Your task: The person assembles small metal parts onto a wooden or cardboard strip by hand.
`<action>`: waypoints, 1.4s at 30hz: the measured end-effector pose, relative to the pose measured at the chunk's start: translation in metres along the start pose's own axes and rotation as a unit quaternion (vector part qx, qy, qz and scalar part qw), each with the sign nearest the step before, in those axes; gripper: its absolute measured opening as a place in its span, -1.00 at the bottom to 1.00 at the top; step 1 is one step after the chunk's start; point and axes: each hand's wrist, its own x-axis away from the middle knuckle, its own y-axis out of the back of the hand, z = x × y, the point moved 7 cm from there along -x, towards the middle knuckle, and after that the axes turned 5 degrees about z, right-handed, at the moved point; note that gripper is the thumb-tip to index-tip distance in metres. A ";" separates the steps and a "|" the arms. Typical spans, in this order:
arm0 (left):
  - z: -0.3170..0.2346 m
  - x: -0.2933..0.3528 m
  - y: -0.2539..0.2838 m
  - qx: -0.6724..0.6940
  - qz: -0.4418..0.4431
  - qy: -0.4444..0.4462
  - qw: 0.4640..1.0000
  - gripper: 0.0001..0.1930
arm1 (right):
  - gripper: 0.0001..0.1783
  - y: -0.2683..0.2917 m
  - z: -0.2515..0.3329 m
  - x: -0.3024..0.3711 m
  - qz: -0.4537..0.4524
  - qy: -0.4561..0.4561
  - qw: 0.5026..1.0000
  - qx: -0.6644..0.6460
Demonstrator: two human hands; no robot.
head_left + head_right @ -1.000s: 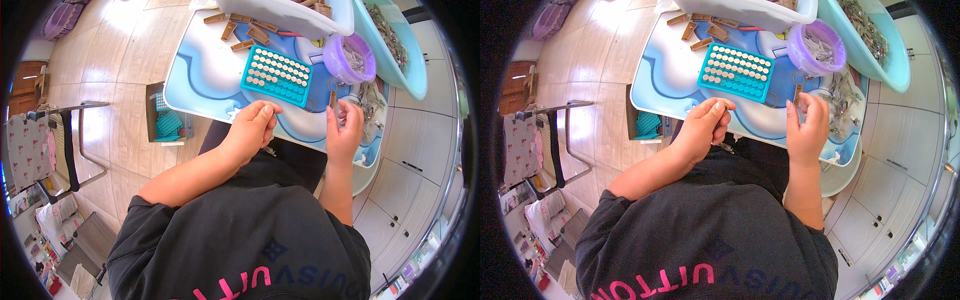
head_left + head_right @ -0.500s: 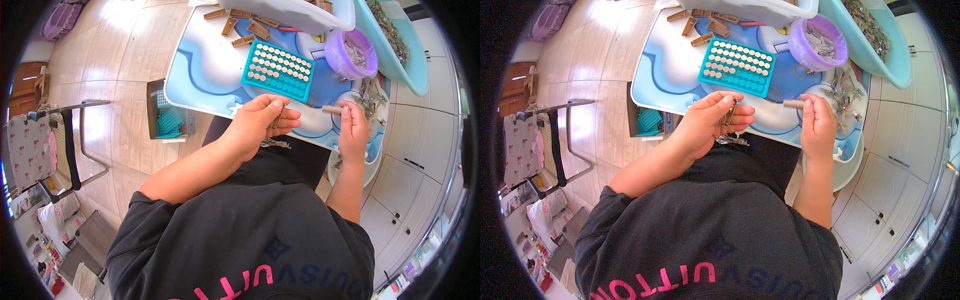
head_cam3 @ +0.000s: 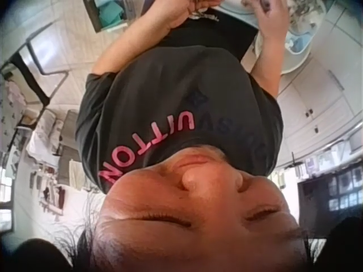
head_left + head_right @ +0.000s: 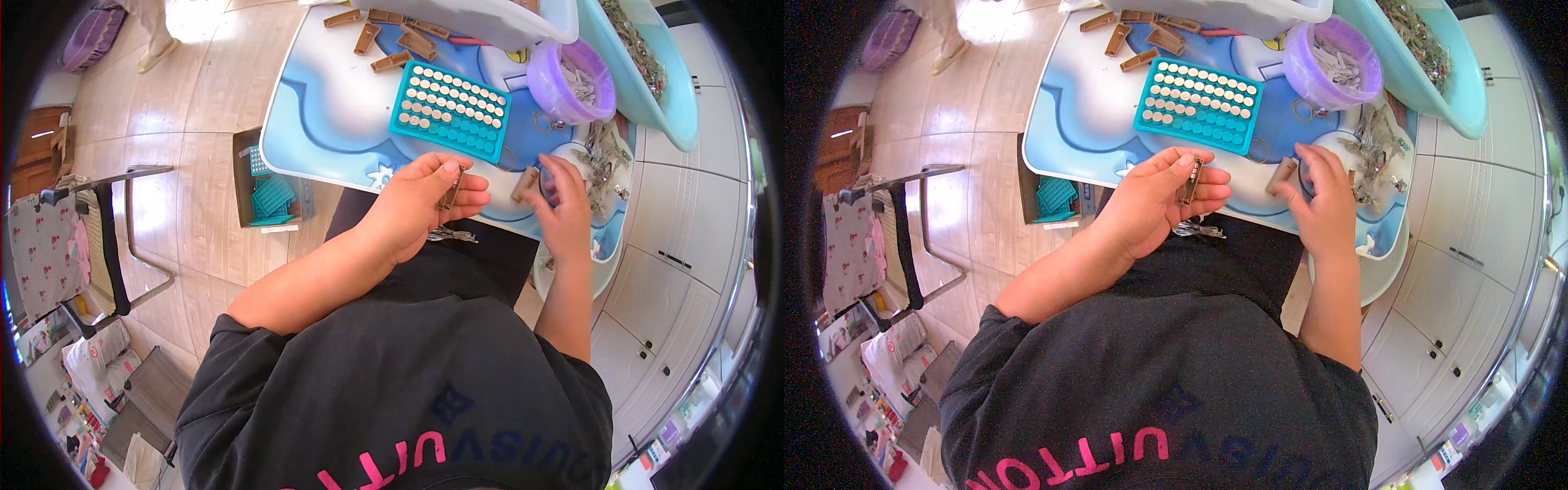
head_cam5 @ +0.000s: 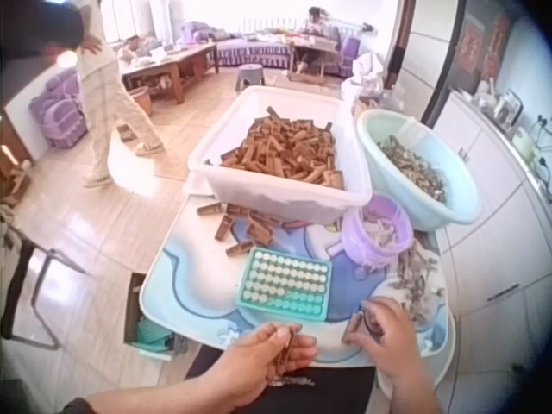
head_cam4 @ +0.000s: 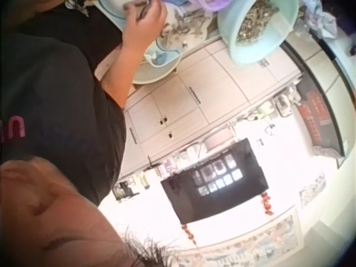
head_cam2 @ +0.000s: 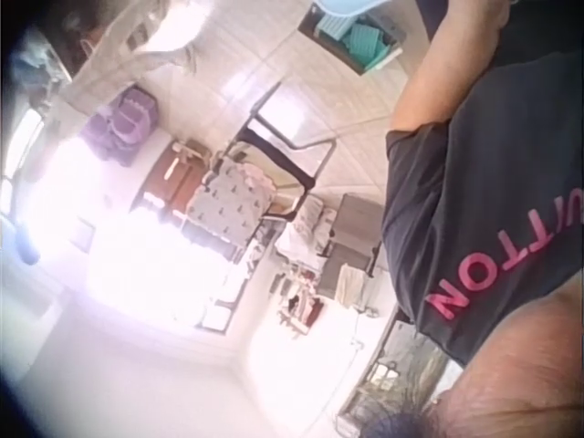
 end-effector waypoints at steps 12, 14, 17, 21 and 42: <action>0.006 -0.005 0.003 0.027 0.040 0.013 0.999 -0.60 | -0.19 -0.019 0.074 0.010 0.037 0.172 0.978 -0.113; 0.006 -0.006 0.000 0.025 0.047 0.009 0.999 -0.57 | -0.18 -0.030 0.084 0.009 0.048 0.189 0.975 -0.107; 0.005 -0.004 -0.002 0.009 0.031 0.009 0.999 -0.55 | -0.16 -0.035 0.097 0.011 0.046 0.239 0.965 -0.093; 0.007 -0.005 0.002 -0.010 0.044 -0.004 0.999 -0.53 | -0.15 -0.040 0.099 0.010 0.047 0.250 0.965 -0.065; -0.004 0.006 -0.012 -0.284 0.109 -0.135 0.943 -0.44 | -0.55 -0.033 0.069 0.004 0.076 0.146 0.964 -0.207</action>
